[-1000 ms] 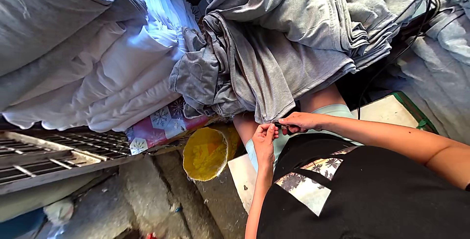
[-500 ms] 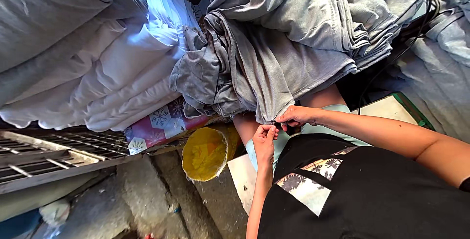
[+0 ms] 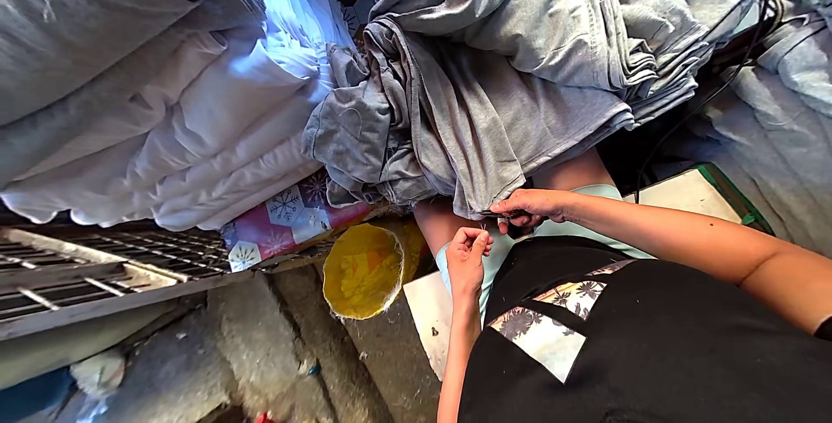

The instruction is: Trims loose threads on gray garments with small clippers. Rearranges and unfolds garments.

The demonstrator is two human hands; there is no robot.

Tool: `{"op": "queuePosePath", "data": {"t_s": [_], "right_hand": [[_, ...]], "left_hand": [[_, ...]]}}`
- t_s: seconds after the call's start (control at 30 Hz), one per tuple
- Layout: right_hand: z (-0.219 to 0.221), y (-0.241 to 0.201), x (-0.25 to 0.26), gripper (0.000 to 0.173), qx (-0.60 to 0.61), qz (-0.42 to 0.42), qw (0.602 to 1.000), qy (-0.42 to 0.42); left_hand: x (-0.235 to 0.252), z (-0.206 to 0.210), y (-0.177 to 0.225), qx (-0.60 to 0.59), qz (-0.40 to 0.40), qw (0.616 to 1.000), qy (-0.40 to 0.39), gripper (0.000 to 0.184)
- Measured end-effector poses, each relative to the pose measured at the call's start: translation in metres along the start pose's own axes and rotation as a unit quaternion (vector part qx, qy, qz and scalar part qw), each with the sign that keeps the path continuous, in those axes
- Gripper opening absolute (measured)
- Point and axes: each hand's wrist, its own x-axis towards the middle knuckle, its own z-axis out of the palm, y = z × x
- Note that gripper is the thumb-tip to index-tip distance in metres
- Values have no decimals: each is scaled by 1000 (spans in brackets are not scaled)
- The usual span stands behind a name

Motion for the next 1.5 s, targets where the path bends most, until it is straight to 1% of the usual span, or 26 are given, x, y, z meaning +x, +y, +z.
{"op": "queuePosePath", "data": {"t_s": [0.03, 0.07, 0.1, 0.13, 0.17, 0.2, 0.23, 0.27, 0.3, 0.37, 0.4, 0.43, 0.47, 0.5, 0.53, 0.6, 0.67, 0.7, 0.73, 0.8, 0.93, 1.0, 1.17, 1.27, 1.37, 1.5], "right_hand": [[-3, 1, -3, 47, 1, 0, 1000, 1], [-6, 3, -6, 47, 4, 0, 1000, 3], [-9, 5, -9, 48, 7, 0, 1000, 8], [-11, 8, -12, 49, 14, -2, 1000, 17], [-11, 11, -14, 50, 21, -10, 999, 27], [-10, 11, -17, 50, 27, -23, 999, 40], [-7, 12, -18, 49, 29, -41, 997, 51], [-4, 13, -19, 49, 31, -62, 996, 60], [-1, 14, -19, 49, 31, -81, 994, 67], [5, 13, -17, 50, 8, -123, 989, 77], [8, 13, -17, 47, -16, -154, 984, 89], [10, 11, -17, 42, -54, -187, 975, 111], [11, 11, -18, 37, -108, -225, 958, 141], [9, 12, -19, 32, -180, -263, 931, 179], [6, 13, -22, 29, -259, -294, 893, 220], [2, 16, -23, 34, -390, -359, 795, 295], [0, 18, -19, 39, -467, -445, 685, 338], [-2, 18, -17, 42, -490, -476, 642, 348], [-2, 18, -15, 44, -505, -497, 612, 352], [1, 16, -12, 44, -513, -520, 582, 359], [9, 14, -10, 42, -511, -539, 545, 390], [11, 13, -10, 41, -514, -539, 535, 399], [11, 11, -14, 41, -528, -549, 506, 403], [11, 10, -15, 38, -532, -563, 493, 396], [12, 12, -13, 35, -527, -566, 495, 396], [13, 14, -13, 35, -515, -558, 518, 395]], "left_hand": [[-3, -10, 0, 15, 6, 1000, 13, 10], [-5, -24, -1, 40, 14, 998, 45, 9], [-5, -41, -3, 69, 19, 992, 101, 7], [-3, -58, -6, 100, 17, 980, 170, 9], [-2, -71, -7, 123, 5, 967, 225, 20], [0, -78, -4, 131, -22, 962, 239, 34], [3, -77, -1, 137, -44, 965, 219, 43], [6, -69, 1, 134, -59, 973, 177, 44], [9, -55, 1, 114, -70, 983, 126, 41], [20, -25, -2, -6, -93, 995, 47, 32], [25, -10, -3, -83, -106, 990, 37, 23], [30, 2, -3, -145, -115, 982, 44, 15], [33, 11, 0, -188, -119, 973, 57, 14], [34, 18, 6, -216, -120, 966, 71, 15], [33, 22, 13, -232, -120, 962, 84, 17], [32, 25, 26, -246, -124, 955, 106, 18], [28, 27, 38, -258, -139, 949, 113, 17], [25, 29, 43, -264, -145, 947, 113, 17], [23, 30, 47, -269, -148, 945, 112, 16], [20, 31, 53, -283, -155, 941, 107, 16], [17, 33, 58, -289, -156, 939, 102, 17], [16, 34, 58, -283, -152, 941, 104, 17], [14, 35, 60, -270, -140, 947, 104, 17], [13, 37, 60, -266, -139, 948, 102, 17], [13, 37, 60, -264, -137, 949, 104, 17], [12, 38, 59, -266, -132, 950, 101, 18]]}}
